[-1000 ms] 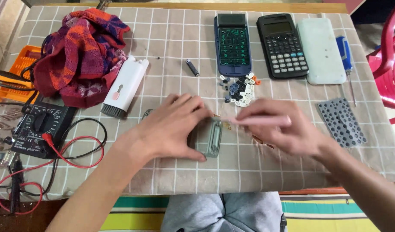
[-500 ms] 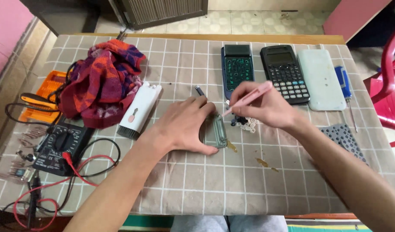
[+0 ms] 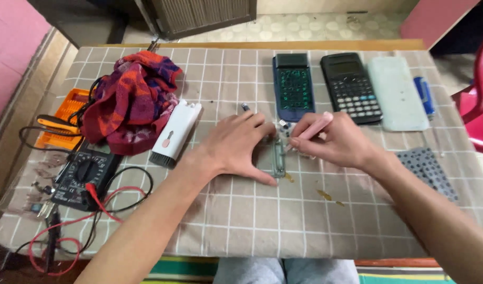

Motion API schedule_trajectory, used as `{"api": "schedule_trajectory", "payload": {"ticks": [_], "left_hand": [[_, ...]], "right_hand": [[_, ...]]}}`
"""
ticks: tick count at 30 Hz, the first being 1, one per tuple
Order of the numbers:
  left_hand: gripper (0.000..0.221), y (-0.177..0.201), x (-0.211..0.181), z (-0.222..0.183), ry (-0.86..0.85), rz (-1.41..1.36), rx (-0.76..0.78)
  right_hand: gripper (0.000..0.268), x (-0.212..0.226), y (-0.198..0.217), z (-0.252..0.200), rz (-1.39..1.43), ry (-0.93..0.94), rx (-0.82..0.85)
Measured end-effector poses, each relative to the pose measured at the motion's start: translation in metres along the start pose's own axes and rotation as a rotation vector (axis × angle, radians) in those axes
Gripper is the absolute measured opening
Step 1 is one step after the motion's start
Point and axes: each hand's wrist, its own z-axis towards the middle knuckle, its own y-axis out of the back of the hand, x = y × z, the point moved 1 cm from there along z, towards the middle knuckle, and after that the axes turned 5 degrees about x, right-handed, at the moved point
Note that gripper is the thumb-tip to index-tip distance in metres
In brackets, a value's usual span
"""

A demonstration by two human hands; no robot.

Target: Assembling a calculator by placing buttons into the faceplate and then installing the circuit board.

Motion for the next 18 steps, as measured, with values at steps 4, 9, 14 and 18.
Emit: {"api": "schedule_trajectory", "payload": {"ticks": [4, 9, 14, 18], "left_hand": [[0.087, -0.011, 0.006, 0.001, -0.046, -0.061, -0.034], [0.084, -0.012, 0.006, 0.001, -0.047, -0.077, -0.046], [0.080, -0.016, 0.006, 0.002, -0.059, -0.112, -0.077], [0.079, -0.019, 0.008, 0.000, -0.086, -0.140, -0.104]], "right_hand": [[0.008, 0.006, -0.007, 0.002, -0.040, -0.009, 0.064], [0.007, 0.012, -0.011, 0.005, -0.122, 0.074, 0.066], [0.008, 0.018, -0.011, 0.002, -0.128, 0.106, 0.095], [0.004, 0.026, -0.011, -0.001, -0.097, 0.070, 0.173]]}}
